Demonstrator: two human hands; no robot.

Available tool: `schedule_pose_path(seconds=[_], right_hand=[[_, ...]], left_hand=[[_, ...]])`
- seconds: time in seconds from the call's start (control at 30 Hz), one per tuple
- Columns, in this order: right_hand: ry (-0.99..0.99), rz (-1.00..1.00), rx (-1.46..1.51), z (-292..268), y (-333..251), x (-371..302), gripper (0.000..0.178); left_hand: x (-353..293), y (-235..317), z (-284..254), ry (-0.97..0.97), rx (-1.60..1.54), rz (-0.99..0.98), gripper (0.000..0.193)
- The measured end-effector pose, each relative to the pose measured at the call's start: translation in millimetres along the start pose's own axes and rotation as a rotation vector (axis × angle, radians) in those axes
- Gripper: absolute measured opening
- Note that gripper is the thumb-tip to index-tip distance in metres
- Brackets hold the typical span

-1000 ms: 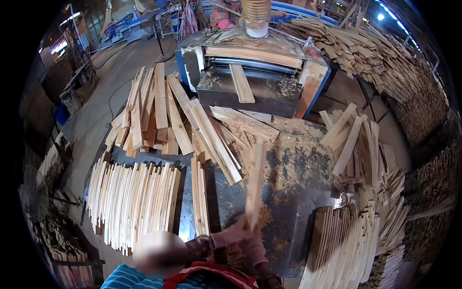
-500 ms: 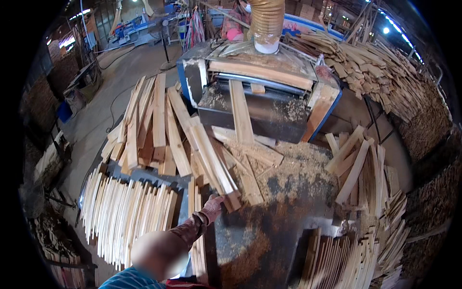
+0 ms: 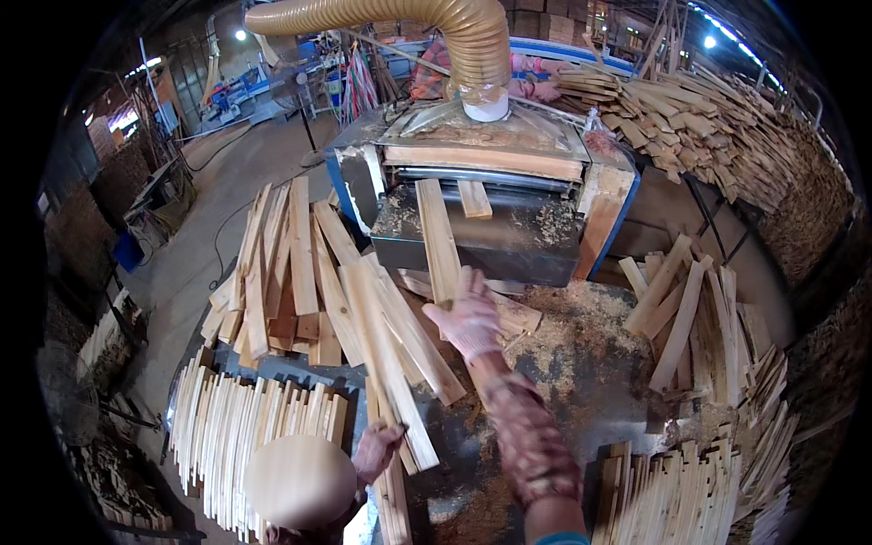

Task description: The person repeatedly picks up thin wooden planks from a pile, inspects them, and places them into a neat stack. The person also gathers a large stack of planks and carries them to a storage rack in the workshop.

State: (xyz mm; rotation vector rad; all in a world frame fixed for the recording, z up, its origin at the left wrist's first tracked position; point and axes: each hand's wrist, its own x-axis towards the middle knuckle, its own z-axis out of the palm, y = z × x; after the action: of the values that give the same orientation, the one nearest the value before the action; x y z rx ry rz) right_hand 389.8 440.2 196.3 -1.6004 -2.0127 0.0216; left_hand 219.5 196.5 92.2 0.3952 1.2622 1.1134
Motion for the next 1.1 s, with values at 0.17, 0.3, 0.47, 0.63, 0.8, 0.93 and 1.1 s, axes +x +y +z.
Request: schedule_pose_path(seconds=[0.17, 0.3, 0.47, 0.63, 0.8, 0.93, 1.1], right_hand=[[-0.464, 0.313, 0.122, -17, -42, -12, 0.076], [-0.548, 0.349, 0.255, -33, -22, -120, 0.104], [-0.351, 0.280, 0.422, -24, 52, -295, 0.096], [-0.388, 0.732, 1.353, -34, 36, -367, 0.081], [-0.308, 0.646, 1.397, -17, -18, -373, 0.082], [-0.728, 0.394, 0.988, -31, -47, -306, 0.076], [-0.555, 0.003, 0.505, 64, -13, -205, 0.072]], left_hand=[[-91, -8, -45, -0.175, -0.001, 0.119, 0.031], [-100, 7, -86, 0.085, -0.028, 0.223, 0.032], [-15, 82, -159, -0.073, -0.394, 0.357, 0.027], [22, 236, -127, -0.036, -0.203, 0.588, 0.035], [19, 154, -42, -0.230, 0.319, 0.399, 0.079], [-26, 43, 8, -0.397, 0.314, 0.010, 0.098], [-4, 11, -61, -0.073, -0.121, 0.013, 0.041]])
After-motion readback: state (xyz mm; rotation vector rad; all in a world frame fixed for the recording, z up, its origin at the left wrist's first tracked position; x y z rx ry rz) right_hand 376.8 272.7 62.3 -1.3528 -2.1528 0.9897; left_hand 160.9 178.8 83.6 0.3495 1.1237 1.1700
